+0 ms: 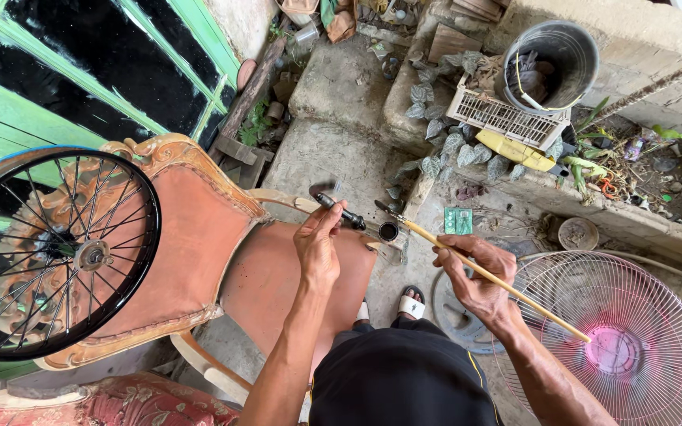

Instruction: The person holds a black bicycle handlebar in one hand and paints its surface with black paint using a long-handled brush, rotating the handlebar to coat different sections. They continue painting around the bends, then carry the handlebar toward the front of the house, hang the brush on a wall, and walk inside.

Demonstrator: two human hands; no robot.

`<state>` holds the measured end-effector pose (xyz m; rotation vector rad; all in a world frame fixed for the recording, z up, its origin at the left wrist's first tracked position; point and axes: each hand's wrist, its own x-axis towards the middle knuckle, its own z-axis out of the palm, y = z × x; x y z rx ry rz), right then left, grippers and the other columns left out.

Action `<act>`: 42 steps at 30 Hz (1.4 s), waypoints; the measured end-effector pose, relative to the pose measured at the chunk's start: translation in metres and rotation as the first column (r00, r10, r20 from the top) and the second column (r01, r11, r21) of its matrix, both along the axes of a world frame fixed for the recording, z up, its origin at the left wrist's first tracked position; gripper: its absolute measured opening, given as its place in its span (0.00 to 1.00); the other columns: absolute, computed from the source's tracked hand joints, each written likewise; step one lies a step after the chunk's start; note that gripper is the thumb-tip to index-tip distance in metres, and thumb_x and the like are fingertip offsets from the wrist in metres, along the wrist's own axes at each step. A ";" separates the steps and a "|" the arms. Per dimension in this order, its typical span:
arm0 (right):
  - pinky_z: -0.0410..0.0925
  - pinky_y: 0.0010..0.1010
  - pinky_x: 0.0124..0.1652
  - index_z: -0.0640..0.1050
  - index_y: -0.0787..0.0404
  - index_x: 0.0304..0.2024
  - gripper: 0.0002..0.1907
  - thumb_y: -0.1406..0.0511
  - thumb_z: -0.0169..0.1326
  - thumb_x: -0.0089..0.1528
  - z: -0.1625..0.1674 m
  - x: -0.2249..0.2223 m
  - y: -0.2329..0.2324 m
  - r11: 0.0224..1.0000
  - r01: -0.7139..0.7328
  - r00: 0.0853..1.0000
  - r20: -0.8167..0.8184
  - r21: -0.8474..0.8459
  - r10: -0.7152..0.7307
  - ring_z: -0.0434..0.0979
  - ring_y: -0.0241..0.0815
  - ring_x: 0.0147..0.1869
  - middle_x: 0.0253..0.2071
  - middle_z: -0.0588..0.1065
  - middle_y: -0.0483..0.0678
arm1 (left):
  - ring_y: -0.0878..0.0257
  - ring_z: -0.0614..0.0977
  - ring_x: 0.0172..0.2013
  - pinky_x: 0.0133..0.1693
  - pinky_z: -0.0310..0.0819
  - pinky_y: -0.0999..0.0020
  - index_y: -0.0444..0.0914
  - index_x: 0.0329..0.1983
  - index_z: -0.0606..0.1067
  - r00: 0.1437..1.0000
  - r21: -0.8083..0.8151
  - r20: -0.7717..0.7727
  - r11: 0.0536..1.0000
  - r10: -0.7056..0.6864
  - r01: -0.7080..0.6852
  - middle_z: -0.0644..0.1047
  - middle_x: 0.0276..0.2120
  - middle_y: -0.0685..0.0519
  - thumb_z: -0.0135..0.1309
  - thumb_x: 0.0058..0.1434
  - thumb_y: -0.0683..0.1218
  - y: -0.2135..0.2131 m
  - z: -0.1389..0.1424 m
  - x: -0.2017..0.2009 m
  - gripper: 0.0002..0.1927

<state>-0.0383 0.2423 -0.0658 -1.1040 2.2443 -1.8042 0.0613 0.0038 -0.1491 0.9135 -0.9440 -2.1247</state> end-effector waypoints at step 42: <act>0.77 0.23 0.33 0.81 0.69 0.44 0.07 0.71 0.57 0.65 0.027 0.006 0.009 0.999 0.002 1.000 -0.031 -0.041 -0.003 0.85 0.37 0.35 0.34 0.82 0.52 | 0.70 0.79 0.42 0.43 0.66 0.74 0.34 0.53 0.81 0.921 -0.144 -0.073 0.918 -0.382 0.369 0.85 0.44 0.46 0.57 0.69 0.45 0.006 -0.006 0.005 0.13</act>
